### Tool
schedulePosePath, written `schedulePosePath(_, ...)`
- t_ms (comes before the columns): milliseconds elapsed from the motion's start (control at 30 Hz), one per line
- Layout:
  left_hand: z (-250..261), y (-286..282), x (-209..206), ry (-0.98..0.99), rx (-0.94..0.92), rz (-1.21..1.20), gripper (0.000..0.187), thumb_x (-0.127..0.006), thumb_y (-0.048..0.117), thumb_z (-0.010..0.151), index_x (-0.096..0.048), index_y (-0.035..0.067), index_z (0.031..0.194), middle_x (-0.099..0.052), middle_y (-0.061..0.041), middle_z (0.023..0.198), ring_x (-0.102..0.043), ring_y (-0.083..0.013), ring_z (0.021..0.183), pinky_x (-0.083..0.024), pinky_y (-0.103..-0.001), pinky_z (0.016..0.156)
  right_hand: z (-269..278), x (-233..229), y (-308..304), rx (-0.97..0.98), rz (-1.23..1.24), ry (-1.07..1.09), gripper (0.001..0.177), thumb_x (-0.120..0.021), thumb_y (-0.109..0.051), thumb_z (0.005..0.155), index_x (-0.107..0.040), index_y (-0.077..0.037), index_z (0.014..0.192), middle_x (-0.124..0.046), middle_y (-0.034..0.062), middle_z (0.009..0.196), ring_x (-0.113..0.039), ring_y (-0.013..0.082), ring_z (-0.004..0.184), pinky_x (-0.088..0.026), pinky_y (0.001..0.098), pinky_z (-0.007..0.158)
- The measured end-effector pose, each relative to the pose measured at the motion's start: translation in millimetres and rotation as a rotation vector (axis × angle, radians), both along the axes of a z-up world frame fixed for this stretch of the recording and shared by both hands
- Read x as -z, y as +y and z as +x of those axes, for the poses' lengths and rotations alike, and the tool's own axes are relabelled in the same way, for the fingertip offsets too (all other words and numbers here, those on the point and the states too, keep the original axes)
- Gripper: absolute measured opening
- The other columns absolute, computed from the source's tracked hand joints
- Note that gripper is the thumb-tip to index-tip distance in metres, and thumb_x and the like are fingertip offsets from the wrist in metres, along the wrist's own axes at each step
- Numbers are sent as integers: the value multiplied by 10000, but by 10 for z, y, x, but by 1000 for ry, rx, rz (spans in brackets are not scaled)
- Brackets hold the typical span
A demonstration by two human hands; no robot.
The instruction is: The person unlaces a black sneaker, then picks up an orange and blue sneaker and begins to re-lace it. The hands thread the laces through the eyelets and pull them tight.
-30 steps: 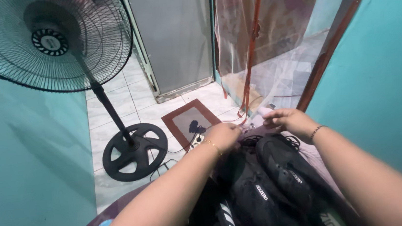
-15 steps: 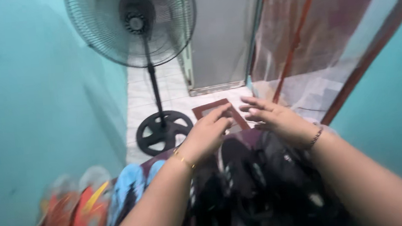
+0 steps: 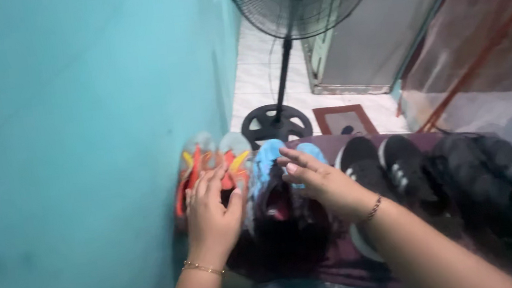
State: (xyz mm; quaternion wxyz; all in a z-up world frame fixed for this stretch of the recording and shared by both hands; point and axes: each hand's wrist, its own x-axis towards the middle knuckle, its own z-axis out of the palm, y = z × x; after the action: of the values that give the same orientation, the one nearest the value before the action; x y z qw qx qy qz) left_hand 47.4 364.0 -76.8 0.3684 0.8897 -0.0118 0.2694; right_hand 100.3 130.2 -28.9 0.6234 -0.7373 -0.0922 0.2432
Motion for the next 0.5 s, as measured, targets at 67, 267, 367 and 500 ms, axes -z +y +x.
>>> schedulePosePath(67, -19, 219, 131, -12, -66, 25, 558, -688, 221, 852, -593, 95, 1387, -580, -184, 1406, -463, -390, 1368, -277, -526, 1134, -10, 159, 234, 5, 59, 16, 601, -505, -336, 982, -389, -198, 1555, -483, 12, 1572, -493, 210, 1416, -416, 373, 1114)
schedulePosePath(267, 97, 563, 585, 124, -132, -161, 610, -721, 214, 835, -523, 34, 1383, -516, -221, 1427, -481, -390, 1321, -399, -445, 1083, -56, 529, 797, -86, -4, -165, 549, -586, -212, 959, -471, -103, 1485, -573, 53, 1490, -557, 213, 1333, -456, 342, 1085)
schedulePosePath(367, 214, 660, 805, 84, -168, -305, 590, -698, 199, 889, -493, 17, 1411, -489, -243, 1468, -474, -387, 1353, -389, -432, 1117, -166, 546, 934, -154, -270, -325, 541, -660, -194, 892, -537, -87, 1408, -643, 73, 1374, -640, 187, 1264, -505, 327, 1052)
schedulePosePath(500, 331, 646, 970, 251, -127, -917, 698, -610, 105, 842, -369, 60, 1495, -512, -141, 1480, -537, -252, 1329, -441, -375, 1073, -314, 412, 1027, -340, -515, -878, 498, -769, -190, 836, -625, -41, 1289, -634, 170, 1309, -567, 337, 1266, -438, 408, 1063)
